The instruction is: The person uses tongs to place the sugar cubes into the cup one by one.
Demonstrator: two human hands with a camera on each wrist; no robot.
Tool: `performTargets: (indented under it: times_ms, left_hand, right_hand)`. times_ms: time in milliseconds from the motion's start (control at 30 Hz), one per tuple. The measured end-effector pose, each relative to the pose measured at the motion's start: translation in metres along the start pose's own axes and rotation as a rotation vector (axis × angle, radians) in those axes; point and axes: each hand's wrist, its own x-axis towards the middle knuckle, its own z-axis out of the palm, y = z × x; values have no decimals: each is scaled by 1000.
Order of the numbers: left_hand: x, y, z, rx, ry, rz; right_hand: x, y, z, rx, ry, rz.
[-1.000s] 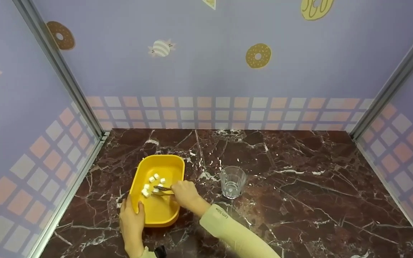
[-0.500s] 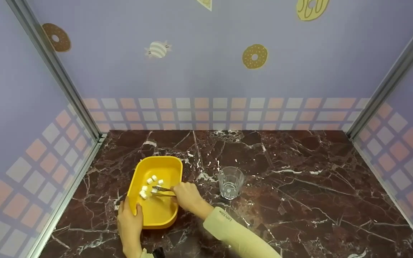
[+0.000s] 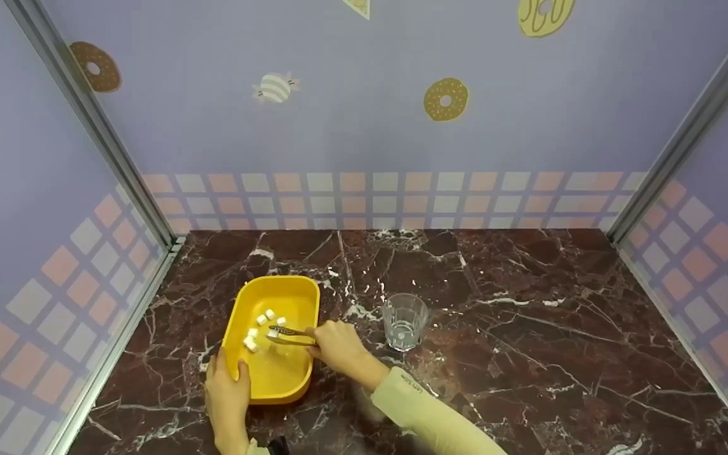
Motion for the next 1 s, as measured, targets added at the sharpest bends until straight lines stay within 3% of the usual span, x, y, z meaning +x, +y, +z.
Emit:
performTargets:
  times_ms: [333,600,1000]
  left_hand:
    - [-1,-1,0,15,-27,-25]
    - [0,1,-1,16,-24,-16]
    - [0,0,-1,24,-30,-22]
  right_hand:
    - [-14,16,-19,117,99,-17]
    - [-29,35,-44,153,150,51]
    - [-42,62,-64,188,212,136]
